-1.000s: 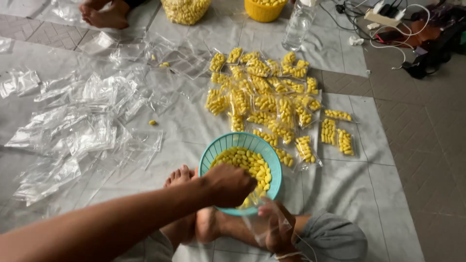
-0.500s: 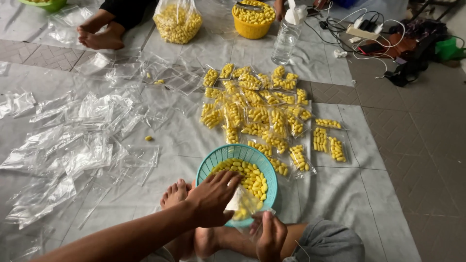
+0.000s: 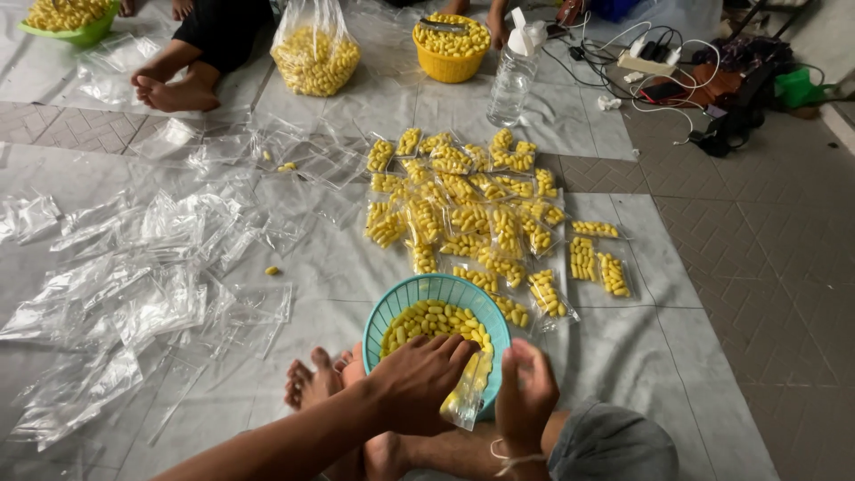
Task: Manually filling small plastic bags with yellow snack items using metal tongs
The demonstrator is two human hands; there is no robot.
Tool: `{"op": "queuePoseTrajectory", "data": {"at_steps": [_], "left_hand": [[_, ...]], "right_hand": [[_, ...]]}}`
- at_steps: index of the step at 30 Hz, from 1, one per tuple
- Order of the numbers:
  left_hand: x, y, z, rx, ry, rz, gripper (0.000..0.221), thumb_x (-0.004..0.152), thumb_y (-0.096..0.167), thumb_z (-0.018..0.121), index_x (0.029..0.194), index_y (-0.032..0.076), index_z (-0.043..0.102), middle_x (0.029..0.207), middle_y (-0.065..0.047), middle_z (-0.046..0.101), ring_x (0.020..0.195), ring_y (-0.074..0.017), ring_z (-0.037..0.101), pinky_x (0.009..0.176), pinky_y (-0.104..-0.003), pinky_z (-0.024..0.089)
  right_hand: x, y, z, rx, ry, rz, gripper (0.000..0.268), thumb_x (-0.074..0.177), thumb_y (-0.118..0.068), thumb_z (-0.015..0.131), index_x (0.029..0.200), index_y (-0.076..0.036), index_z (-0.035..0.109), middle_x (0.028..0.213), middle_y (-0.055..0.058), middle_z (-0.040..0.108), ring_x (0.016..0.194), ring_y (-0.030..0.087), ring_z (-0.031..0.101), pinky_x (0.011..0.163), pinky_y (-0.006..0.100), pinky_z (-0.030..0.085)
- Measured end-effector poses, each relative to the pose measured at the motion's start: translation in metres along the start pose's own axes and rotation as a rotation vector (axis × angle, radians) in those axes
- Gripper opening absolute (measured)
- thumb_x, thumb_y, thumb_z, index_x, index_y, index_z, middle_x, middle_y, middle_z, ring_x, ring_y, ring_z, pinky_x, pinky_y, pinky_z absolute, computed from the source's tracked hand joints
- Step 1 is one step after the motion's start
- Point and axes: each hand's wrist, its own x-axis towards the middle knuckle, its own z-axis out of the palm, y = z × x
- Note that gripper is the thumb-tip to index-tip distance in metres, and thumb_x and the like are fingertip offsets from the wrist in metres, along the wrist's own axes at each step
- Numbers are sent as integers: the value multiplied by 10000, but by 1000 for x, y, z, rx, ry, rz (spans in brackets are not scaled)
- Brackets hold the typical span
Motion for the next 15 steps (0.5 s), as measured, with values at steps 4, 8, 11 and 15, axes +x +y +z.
{"op": "queuePoseTrajectory", "data": {"at_steps": [4, 8, 11, 15], "left_hand": [[-4, 6, -9, -8, -55, -25, 1185, 723, 662, 803, 1533, -60, 325, 1286, -205, 579, 1095, -358, 617, 836, -499, 516], [7, 8, -9, -71, -54, 0, 1132, 783, 651, 742, 1550, -36, 271, 1292, -223, 566, 1071, -366, 625, 826, -498, 532], [27, 13, -25, -83, 7, 30, 1124, 751, 605, 783, 1543, -24, 293, 1220, -217, 586, 978, -386, 645, 785, -522, 536], [64, 30, -67, -105, 153, 51, 1149, 667, 604, 855, 1514, 34, 330, 1298, -207, 569, 1064, -445, 639, 790, -571, 523]], "right_hand": [[19, 86, 12, -459, -115, 63, 900, 771, -418, 750, 1477, 12, 396, 1367, 338, 476, 1342, 491, 403, 1109, 558, 359], [28, 79, 24, -482, -544, 573, 313, 942, -295, 557, 1117, -54, 653, 998, 150, 737, 871, 297, 689, 705, 412, 524], [35, 140, 35, -467, -484, 531, 409, 815, -306, 667, 1113, -27, 659, 1071, 209, 731, 994, 380, 696, 804, 479, 500], [66, 216, 0, -524, -522, 427, 494, 773, -371, 739, 1151, -67, 644, 1034, 172, 723, 955, 339, 698, 803, 457, 505]]}}
